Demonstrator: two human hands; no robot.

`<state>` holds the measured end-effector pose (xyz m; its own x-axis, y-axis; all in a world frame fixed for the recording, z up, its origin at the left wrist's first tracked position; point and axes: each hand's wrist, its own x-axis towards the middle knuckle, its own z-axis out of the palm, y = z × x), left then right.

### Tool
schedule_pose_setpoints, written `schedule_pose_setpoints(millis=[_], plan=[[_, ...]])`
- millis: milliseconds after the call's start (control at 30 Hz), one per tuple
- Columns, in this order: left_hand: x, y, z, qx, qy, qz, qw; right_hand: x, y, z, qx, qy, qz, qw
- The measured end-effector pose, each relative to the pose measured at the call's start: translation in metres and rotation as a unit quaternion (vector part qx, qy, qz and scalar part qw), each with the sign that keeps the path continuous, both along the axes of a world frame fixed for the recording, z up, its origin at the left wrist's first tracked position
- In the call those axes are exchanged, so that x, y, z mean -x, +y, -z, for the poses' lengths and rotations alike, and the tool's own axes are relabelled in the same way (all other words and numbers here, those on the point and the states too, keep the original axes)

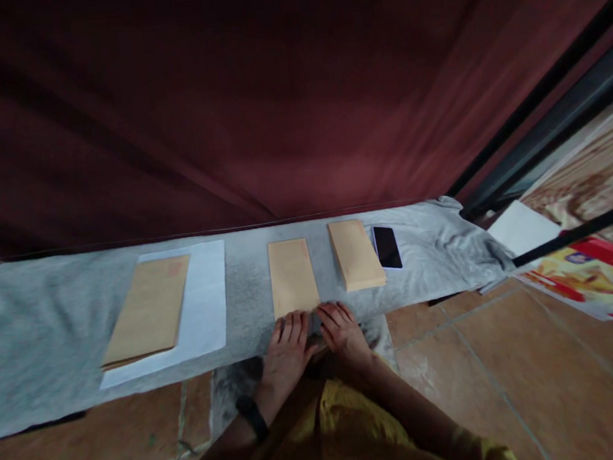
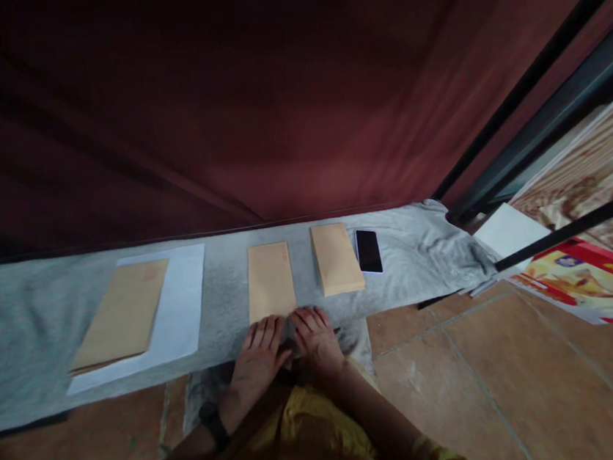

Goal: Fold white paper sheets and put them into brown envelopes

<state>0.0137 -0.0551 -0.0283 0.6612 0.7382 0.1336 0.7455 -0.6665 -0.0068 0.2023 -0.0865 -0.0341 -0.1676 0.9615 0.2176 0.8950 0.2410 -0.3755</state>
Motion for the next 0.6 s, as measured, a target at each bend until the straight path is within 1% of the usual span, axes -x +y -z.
schedule_pose_setpoints(millis=[100,233,400,500,600], plan=[[-0.005,0.003,-0.007,0.003,0.012,-0.003,1.0,0.005,0.002,-0.001,-0.001,-0.011,0.016,1.0],[-0.007,0.001,-0.007,0.01,0.011,-0.007,1.0,0.008,0.0,-0.002,-0.008,-0.015,0.022,1.0],[0.007,0.0,-0.007,0.028,0.017,-0.011,0.999,0.008,-0.003,-0.004,-0.008,-0.009,0.035,0.999],[0.016,0.002,-0.007,0.027,0.013,-0.016,0.999,0.009,0.005,-0.007,0.014,-0.005,0.065,0.998],[0.019,0.002,-0.005,0.007,0.008,-0.014,1.0,0.014,0.02,-0.01,0.052,-0.003,0.128,0.99]])
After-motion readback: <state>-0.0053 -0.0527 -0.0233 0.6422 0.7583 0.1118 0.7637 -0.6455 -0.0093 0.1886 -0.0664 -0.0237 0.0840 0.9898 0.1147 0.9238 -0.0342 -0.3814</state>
